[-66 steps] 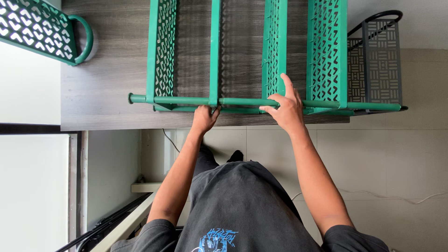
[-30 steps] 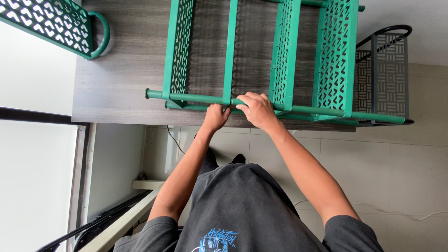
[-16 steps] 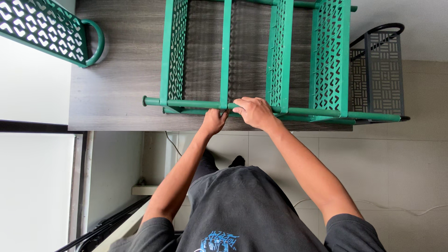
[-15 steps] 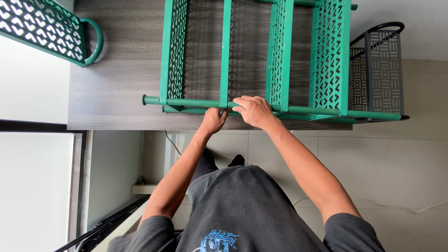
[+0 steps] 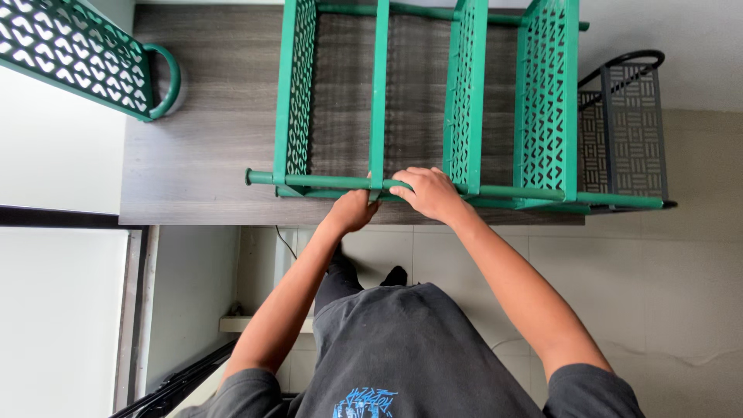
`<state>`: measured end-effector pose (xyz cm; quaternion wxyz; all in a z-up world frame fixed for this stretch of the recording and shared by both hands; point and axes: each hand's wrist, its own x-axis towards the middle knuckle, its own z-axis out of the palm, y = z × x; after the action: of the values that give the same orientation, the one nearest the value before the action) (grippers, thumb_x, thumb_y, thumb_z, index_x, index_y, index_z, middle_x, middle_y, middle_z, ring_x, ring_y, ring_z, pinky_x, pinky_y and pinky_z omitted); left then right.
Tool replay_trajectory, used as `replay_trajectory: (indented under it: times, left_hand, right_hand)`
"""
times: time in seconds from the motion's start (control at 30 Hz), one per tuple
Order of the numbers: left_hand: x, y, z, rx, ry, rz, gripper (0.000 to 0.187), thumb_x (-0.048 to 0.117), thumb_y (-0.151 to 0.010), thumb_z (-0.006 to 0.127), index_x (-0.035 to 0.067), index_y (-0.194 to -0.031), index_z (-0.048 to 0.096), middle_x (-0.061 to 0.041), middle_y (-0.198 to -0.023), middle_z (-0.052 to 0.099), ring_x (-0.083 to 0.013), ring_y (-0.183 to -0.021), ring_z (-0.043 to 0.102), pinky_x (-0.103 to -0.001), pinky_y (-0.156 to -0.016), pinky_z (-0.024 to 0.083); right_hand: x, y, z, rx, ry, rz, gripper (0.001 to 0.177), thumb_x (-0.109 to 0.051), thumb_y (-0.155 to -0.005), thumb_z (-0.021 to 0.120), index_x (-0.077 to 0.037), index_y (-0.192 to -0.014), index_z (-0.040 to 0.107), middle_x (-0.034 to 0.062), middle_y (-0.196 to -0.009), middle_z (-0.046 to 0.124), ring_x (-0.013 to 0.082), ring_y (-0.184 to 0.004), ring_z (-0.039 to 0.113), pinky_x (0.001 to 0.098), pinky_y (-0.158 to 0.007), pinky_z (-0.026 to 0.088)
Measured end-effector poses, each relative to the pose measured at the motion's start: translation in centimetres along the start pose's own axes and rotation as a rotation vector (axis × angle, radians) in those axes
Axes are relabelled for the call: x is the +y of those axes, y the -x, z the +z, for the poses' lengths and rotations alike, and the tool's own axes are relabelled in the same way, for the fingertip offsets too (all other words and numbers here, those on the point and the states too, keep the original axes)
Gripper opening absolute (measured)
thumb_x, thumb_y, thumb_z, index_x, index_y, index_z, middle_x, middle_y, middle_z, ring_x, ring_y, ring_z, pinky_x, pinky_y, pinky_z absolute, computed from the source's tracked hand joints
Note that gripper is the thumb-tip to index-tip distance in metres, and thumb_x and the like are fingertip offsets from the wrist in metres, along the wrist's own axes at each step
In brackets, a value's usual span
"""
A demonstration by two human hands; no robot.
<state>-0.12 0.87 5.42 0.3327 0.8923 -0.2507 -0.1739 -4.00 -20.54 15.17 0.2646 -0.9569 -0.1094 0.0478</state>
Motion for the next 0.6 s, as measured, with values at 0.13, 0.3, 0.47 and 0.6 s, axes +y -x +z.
replay_trajectory:
  times: [0.13,0.3,0.47,0.6]
  left_hand:
    - [2.0,3.2,-5.5,-0.042,-0.223,-0.07,0.032,0.047,-0.101,0.063,0.017,-0.111,0.071,-0.013,-0.101,0.077,-0.0332,-0.095,0.073,-0.045,-0.085,0.057]
    - [2.1,0.9,-8.5,0.297,-0.414,0.447,0.055,0.057,-0.076,0.07,0.007,-0.098,0.064,-0.013,-0.082,0.073,-0.0343,-0.076,0.072,-0.046,-0.065,0.055]
    - [0.8,-2.5,-7.3,-0.064,-0.571,0.289,0.059,0.066,-0.094,0.06,0.007,-0.093,0.062,-0.013,-0.066,0.068,-0.0358,-0.064,0.069,-0.047,-0.058,0.053]
    - [0.3,-2.3,-6.5,-0.104,-0.554,0.256,0.059,0.064,-0.095,0.057,0.005,-0.096,0.061,-0.013,-0.065,0.069,-0.035,-0.062,0.07,-0.046,-0.056,0.053]
  right_hand:
    - [0.4,0.0,-0.9,-0.061,-0.038,0.036,0.034,-0.04,-0.097,0.065,-0.012,-0.114,0.071,0.0112,-0.102,0.074,0.0357,-0.091,0.069,0.0482,-0.08,0.053]
    - [0.5,-0.5,-0.9,-0.164,-0.024,0.116,0.036,-0.045,-0.094,0.067,-0.013,-0.11,0.07,0.0125,-0.089,0.074,0.035,-0.085,0.071,0.0491,-0.076,0.054]
    - [0.4,-1.1,-1.0,-0.056,-0.012,0.012,0.032,-0.044,-0.092,0.07,-0.014,-0.104,0.073,0.0126,-0.081,0.074,0.0375,-0.08,0.071,0.0508,-0.071,0.054]
    - [0.4,-1.2,-0.4,-0.093,-0.016,0.134,0.033,-0.043,-0.091,0.071,-0.015,-0.107,0.073,0.0144,-0.073,0.071,0.0384,-0.075,0.07,0.0515,-0.068,0.053]
